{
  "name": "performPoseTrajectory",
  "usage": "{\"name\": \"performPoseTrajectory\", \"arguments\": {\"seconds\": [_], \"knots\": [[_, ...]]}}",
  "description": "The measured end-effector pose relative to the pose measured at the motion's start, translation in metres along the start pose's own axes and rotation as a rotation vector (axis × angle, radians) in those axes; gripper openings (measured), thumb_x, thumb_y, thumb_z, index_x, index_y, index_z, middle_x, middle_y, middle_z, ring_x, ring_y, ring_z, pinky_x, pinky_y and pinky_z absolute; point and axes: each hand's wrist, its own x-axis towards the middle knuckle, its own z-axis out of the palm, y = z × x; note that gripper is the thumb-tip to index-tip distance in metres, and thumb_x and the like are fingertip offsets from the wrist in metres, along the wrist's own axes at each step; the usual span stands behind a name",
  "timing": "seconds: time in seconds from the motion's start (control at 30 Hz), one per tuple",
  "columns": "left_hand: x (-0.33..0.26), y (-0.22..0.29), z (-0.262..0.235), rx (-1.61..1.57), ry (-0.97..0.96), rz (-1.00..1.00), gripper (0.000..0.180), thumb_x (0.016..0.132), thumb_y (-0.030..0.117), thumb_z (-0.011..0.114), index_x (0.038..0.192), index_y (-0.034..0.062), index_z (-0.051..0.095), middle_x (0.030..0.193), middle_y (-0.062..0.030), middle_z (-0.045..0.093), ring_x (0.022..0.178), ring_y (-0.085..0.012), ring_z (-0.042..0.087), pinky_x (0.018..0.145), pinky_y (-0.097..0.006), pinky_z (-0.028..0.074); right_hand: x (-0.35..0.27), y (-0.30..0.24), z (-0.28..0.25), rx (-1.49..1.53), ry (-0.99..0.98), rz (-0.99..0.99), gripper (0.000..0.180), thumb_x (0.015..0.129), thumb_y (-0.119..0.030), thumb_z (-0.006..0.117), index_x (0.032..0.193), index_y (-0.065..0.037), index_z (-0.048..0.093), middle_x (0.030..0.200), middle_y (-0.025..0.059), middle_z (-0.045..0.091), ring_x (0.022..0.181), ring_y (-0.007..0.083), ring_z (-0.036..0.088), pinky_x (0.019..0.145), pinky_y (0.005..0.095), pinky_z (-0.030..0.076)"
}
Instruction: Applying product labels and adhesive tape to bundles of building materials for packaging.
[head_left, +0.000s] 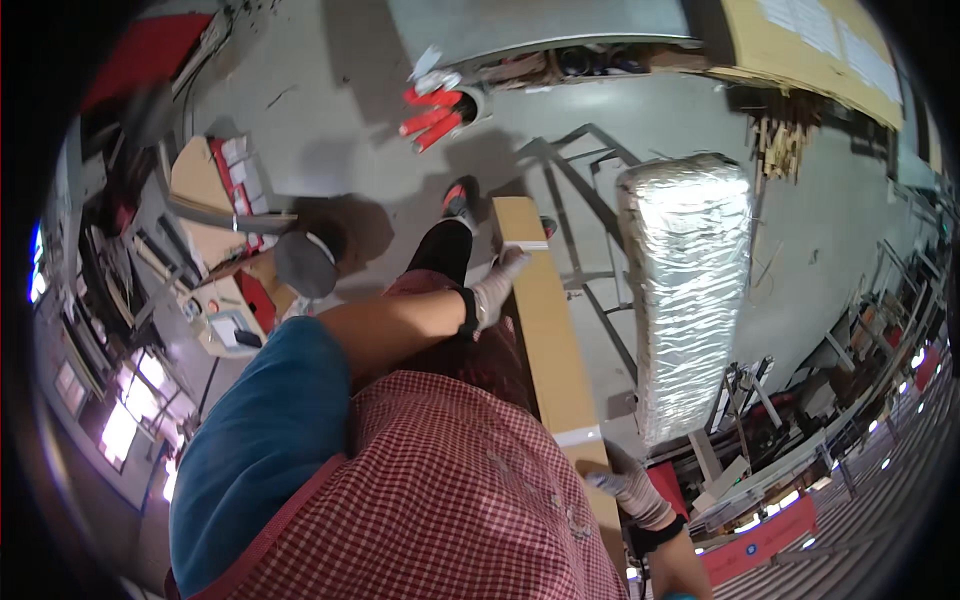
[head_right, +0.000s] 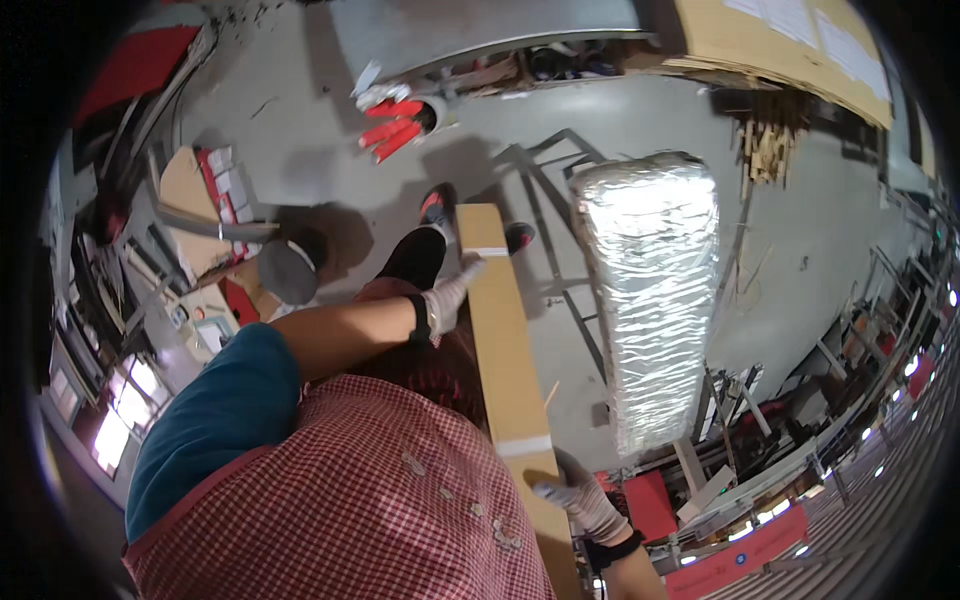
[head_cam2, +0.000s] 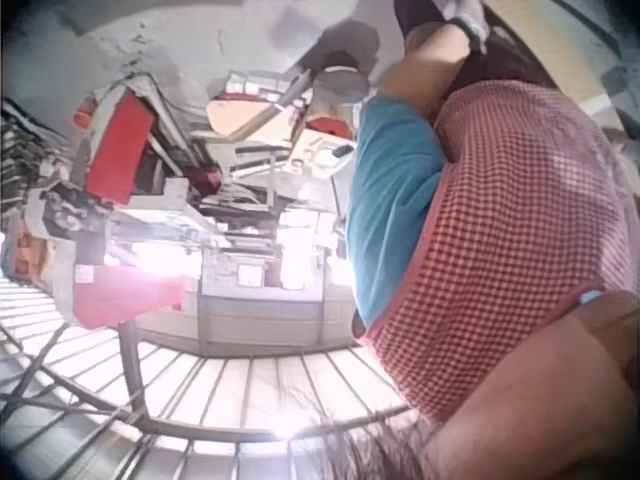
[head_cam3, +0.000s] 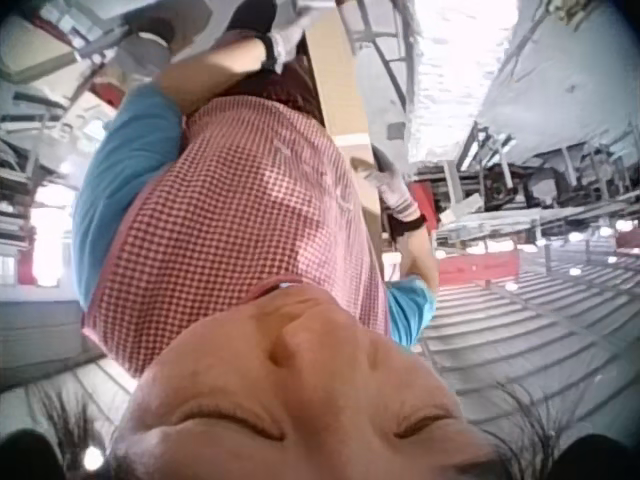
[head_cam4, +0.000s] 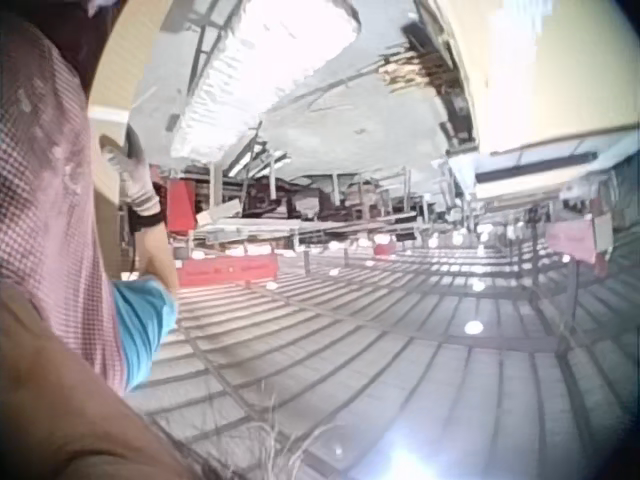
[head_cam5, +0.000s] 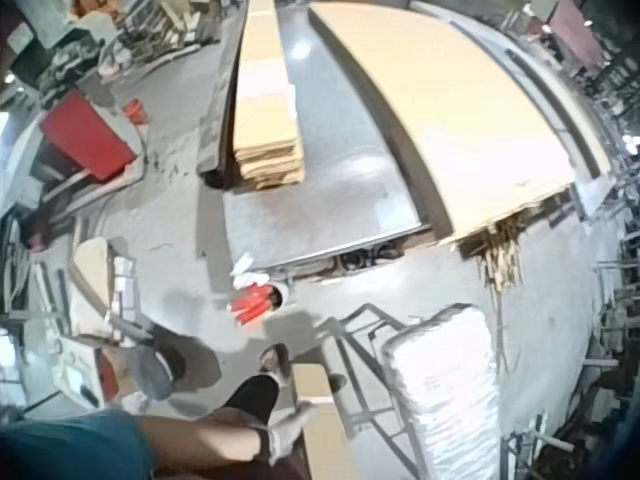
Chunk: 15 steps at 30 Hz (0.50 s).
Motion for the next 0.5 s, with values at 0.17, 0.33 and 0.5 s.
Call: {"name": "performPoseTrajectory", "arguments": {"seconds": [0.17, 0.33, 0.5], "knots": [[0.01, -0.076, -0.014, 0.008, -0.274, -0.27, 0.066, 0.095, 0.058, 0.059, 0.136, 0.0065, 0.057, 0.129, -0.0076, 0.066, 0.116, -0.0178, 0.063, 0.1, -0.031, 0.048, 0.181, -0.044, -0.018, -0.011, 0.152, 0.132, 0.052, 0.097, -0.038, 0.061, 0.132, 0.0, 0.057, 0.118, 0.0045, 0.065, 0.104, 0.0127, 0.059, 0.093, 0.0295, 0.047], [-0.03, -0.093, 0.014, -0.207, -0.481, -0.477, 0.062, 0.087, 0.049, 0.075, 0.13, 0.0061, 0.061, 0.126, -0.009, 0.066, 0.114, -0.0216, 0.064, 0.099, -0.035, 0.05, 0.211, -0.037, -0.046, 0.047, 0.046, 0.161, 0.042, 0.101, -0.035, 0.055, 0.124, 0.0, 0.06, 0.112, 0.006, 0.067, 0.104, 0.015, 0.062, 0.092, 0.028, 0.049], [-0.057, -0.076, 0.045, 0.146, -0.449, -0.158, 0.065, 0.089, 0.048, 0.072, 0.138, 0.0092, 0.055, 0.133, -0.0072, 0.062, 0.124, -0.0181, 0.055, 0.105, -0.037, 0.046, 0.165, -0.018, -0.066, -0.036, 0.004, 0.029, 0.046, 0.102, -0.029, 0.05, 0.135, 0.003, 0.055, 0.123, 0.0116, 0.065, 0.108, 0.0223, 0.064, 0.097, 0.0334, 0.048]]}}
